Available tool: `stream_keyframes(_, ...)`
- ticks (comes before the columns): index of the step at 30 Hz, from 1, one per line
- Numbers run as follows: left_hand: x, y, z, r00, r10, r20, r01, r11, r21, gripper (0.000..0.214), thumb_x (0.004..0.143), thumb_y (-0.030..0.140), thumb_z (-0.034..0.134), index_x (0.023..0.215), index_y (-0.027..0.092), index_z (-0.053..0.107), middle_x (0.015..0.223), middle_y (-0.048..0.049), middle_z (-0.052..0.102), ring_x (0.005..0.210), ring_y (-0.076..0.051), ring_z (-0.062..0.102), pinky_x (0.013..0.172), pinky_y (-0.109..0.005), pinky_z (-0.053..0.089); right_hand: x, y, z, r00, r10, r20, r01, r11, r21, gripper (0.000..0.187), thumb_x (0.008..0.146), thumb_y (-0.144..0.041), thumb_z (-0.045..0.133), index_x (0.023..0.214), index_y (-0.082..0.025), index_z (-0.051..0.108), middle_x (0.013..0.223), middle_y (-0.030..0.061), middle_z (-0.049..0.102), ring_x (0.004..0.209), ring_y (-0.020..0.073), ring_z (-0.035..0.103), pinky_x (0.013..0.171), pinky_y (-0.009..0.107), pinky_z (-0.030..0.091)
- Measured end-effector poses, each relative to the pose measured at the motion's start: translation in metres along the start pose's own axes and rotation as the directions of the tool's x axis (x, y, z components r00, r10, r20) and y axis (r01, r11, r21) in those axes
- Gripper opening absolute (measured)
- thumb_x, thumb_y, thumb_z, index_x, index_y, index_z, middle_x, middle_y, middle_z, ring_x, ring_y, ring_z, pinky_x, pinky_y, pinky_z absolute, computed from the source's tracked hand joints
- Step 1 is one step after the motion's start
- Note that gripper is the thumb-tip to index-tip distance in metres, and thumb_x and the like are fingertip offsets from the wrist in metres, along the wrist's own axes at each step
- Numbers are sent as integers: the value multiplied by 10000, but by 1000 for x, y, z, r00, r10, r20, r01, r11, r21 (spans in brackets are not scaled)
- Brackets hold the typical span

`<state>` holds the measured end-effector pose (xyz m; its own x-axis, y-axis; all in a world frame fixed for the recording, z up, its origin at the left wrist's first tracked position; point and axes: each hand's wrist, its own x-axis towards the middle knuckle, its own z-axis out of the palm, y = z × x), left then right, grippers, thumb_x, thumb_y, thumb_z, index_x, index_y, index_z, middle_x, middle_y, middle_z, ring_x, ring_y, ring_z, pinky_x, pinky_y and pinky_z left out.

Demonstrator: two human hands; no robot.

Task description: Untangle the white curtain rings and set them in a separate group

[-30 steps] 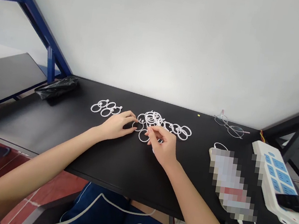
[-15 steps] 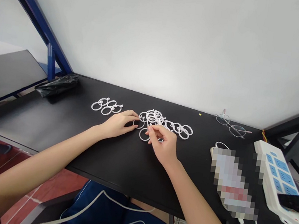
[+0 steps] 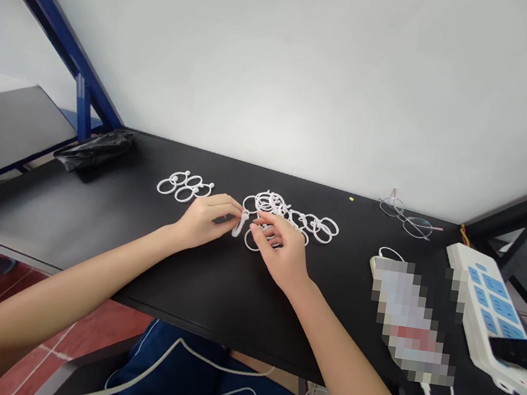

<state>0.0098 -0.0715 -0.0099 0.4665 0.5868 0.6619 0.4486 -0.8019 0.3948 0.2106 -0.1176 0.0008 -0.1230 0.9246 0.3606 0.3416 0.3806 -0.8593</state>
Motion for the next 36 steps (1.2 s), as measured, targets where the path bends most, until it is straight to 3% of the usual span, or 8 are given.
stream_keyframes(7, 2, 11, 3, 996, 31, 79, -32, 999, 7, 193, 943, 194, 484, 833, 194, 642, 904, -59, 747, 844, -154, 676, 739, -275, 542, -1, -2, 2, 998, -33, 49, 32, 999, 26, 155, 848, -341, 689, 931, -211, 701, 873, 46, 720, 669, 162, 688, 556, 278, 590)
stream_keyframes(11, 3, 14, 4, 998, 22, 52, -22, 1000, -3, 181, 938, 203, 502, 816, 199, 636, 891, -54, 745, 821, -151, 668, 732, -277, 540, -1, -2, 1, 994, -84, 64, 84, 996, 11, 135, 829, -318, 710, 932, -230, 705, 882, 35, 730, 685, 167, 693, 554, 277, 583)
stream_keyframes(16, 1, 19, 4, 999, 31, -15, -32, 999, -34, 132, 907, 152, 502, 871, 195, 621, 903, -51, 716, 846, -154, 640, 702, -269, 526, -2, 1, 0, 992, -130, 2, 130, 991, -26, 87, 858, -307, 687, 857, -221, 698, 766, 15, 711, 621, 158, 687, 569, 284, 579)
stream_keyframes(21, 0, 23, -2, 995, -20, 93, 35, 987, -157, 297, 877, 203, 517, 1171, 184, 553, 1113, -99, 640, 1000, -200, 591, 696, -280, 531, -3, 2, -1, 986, -155, -57, 154, 988, -32, 93, 860, -296, 693, 836, -211, 665, 737, 10, 697, 591, 151, 685, 569, 281, 577)
stream_keyframes(24, 1, 24, -2, 975, -111, 192, 157, 958, -239, 371, 907, 334, 545, 1241, 173, 531, 1149, -105, 624, 998, -205, 596, 680, -266, 524, -2, 2, -2, 983, -171, -69, 172, 985, 11, 77, 865, -274, 689, 836, -209, 659, 736, 5, 693, 602, 143, 689, 574, 267, 580)
stream_keyframes(28, 5, 25, 0, 902, -264, 341, 375, 871, -318, 385, 965, 460, 460, 1177, 165, 590, 909, -32, 634, 701, -115, 551, 612, -229, 465, -2, 1, -2, 983, -159, -93, 165, 984, 66, 69, 863, -254, 691, 825, -205, 661, 740, 2, 696, 593, 131, 688, 562, 252, 573)
stream_keyframes(36, 6, 23, 1, 876, -286, 388, 439, 805, -398, 386, 931, 498, 513, 1058, 144, 597, 797, 7, 549, 673, -101, 476, 606, -215, 415, -1, 1, -2, 996, -18, -91, 37, 979, 202, 129, 815, -282, 750, 790, -193, 659, 726, 11, 716, 582, 149, 710, 529, 246, 566)
